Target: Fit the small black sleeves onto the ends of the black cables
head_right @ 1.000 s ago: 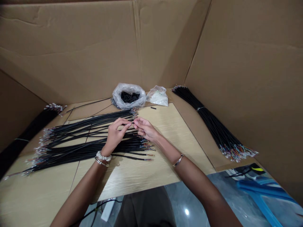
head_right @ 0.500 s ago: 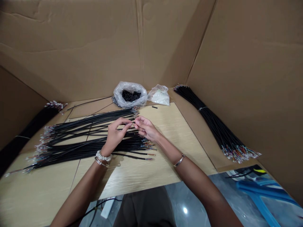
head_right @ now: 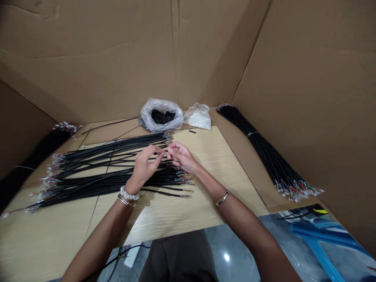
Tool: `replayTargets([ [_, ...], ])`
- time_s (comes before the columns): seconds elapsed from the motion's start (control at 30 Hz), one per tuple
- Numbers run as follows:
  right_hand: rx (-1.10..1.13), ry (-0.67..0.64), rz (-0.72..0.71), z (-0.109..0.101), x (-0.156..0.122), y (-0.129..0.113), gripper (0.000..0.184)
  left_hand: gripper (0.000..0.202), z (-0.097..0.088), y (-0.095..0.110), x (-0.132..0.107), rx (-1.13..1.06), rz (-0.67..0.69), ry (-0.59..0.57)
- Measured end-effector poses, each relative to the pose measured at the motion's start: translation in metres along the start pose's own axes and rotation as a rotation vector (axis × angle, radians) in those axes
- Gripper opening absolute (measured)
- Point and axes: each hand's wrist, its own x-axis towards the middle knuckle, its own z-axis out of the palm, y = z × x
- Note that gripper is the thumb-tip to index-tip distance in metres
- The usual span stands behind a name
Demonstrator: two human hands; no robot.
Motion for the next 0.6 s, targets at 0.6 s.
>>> replayTargets([
  [0.6, -0.053, -0.040, 0.003, -0.0020, -0.0030, -0.0057, 0.046, 0.022, -0.0035, -0.0010, 0.0013, -0.170, -0.050, -0.079],
])
